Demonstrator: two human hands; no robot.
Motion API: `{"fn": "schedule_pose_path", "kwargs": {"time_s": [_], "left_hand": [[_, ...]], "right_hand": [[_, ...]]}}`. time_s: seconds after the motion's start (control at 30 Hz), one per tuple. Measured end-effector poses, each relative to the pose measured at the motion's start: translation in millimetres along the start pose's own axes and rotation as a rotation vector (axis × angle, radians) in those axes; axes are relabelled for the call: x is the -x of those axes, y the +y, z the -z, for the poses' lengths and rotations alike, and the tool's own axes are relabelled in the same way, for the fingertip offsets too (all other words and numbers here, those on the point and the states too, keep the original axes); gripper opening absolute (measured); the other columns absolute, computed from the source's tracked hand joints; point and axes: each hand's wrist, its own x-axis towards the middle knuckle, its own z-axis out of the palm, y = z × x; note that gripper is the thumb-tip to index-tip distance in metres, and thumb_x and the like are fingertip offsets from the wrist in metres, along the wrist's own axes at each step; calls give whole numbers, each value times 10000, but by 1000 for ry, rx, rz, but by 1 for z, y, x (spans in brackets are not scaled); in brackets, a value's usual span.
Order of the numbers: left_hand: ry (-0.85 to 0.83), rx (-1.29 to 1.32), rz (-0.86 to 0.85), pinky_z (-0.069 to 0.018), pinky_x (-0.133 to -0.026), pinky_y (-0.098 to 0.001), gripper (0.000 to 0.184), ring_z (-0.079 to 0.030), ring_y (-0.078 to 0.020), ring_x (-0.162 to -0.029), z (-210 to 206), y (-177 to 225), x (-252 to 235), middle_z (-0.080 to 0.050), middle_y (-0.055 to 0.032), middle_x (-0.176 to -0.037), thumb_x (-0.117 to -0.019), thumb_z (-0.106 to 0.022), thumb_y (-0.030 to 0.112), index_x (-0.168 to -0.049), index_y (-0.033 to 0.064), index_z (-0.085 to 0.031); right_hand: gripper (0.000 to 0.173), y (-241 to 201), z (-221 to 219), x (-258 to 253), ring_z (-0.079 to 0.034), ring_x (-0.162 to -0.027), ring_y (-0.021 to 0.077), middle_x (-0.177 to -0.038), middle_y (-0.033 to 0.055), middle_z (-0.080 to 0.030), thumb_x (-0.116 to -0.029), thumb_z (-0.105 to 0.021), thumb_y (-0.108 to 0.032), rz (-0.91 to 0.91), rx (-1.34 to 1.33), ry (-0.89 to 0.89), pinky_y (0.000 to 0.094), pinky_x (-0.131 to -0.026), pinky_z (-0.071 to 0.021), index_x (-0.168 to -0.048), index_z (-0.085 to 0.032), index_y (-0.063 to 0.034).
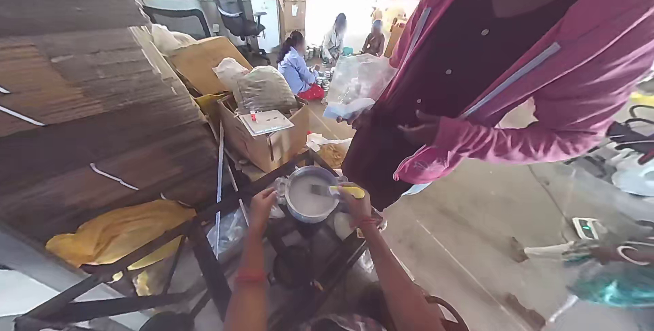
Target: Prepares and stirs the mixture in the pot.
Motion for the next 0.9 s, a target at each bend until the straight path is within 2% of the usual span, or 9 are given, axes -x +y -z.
{"fn": "schedule_pose_path", "kwargs": {"time_s": [0.13, 0.23, 0.33, 0.43, 0.53, 0.6, 0.7, 0.8, 0.9], "left_hand": [[-11, -1, -11, -506, -973, -450, 341, -651, -274, -1120, 3, -4, -4, -662, -214, -1275, -1060, -564, 158, -1335, -36, -619], [-10, 4, -16, -506, -975, -443, 352, -649, -274, -1128, 3, -5, -4, -657, -219, -1287, -1059, -567, 162, -1343, -40, -612], [-4, 2, -25, -509, -986, -444, 350, -653, -286, -1128, 1, -3, -2, -653, -234, -1286, -1061, -557, 154, -1339, -52, -610], [-5, 3, -12, -511, -981, -444, 352, -650, -292, -1129, 1, -4, -1, -651, -238, -1282, -1064, -554, 155, -1344, -51, -607], [-17, -16, -1, -500, -996, -468, 366, -642, -310, -1149, 4, -1, -2, -642, -236, -1308, -1068, -548, 182, -1358, -33, -605], [-10, -21, -3, -499, -993, -473, 362, -642, -311, -1136, 4, -1, 0, -648, -236, -1292, -1064, -560, 184, -1349, -35, -611], [-2, -44, -31, -493, -1009, -547, 347, -647, -351, -1150, 3, -10, -7, -665, -233, -1269, -1054, -587, 214, -1315, -7, -648], [-5, -5, -91, -483, -999, -617, 359, -635, -401, -1170, 4, -21, -5, -663, -230, -1283, -1039, -604, 267, -1310, 40, -666], [-28, 6, -53, -499, -999, -587, 371, -651, -384, -1149, 5, -19, -14, -667, -227, -1277, -1029, -620, 252, -1326, 32, -659]], "right_hand": [[182, -10, 11, 16, -735, -830, 153, -987, 94, -756, -939, -691, -93, -53, -43, -171, 335, -783, -637, -1081, -730, 14], [185, -12, 31, 7, -740, -828, 148, -973, 84, -761, -939, -711, -139, -76, 45, -71, 341, -781, -639, -1068, -741, -10], [189, 5, 18, -5, -724, -820, 143, -941, 87, -755, -925, -696, -148, 12, 42, 33, 343, -775, -618, -1045, -748, -11], [190, 13, 5, 7, -732, -822, 173, -963, 111, -753, -931, -687, -97, -11, -103, -71, 345, -767, -635, -1068, -725, 29], [182, 2, 22, 15, -742, -815, 188, -979, 127, -754, -940, -683, -59, -73, -116, -104, 349, -758, -647, -1082, -713, 51], [182, 5, 30, 9, -747, -826, 198, -977, 133, -754, -939, -691, -66, -63, -64, -20, 365, -774, -650, -1081, -712, 47], [211, 20, 19, 3, -748, -828, 218, -980, 151, -751, -955, -673, -70, -49, -89, 62, 382, -782, -650, -1121, -698, 58], [201, 15, 10, 14, -747, -795, 212, -951, 157, -751, -967, -642, -24, -105, -129, -12, 353, -744, -650, -1134, -678, 82], [203, -5, 19, 23, -747, -771, 211, -930, 156, -750, -989, -596, -10, -129, -57, -86, 346, -719, -650, -1149, -647, 104]]}}
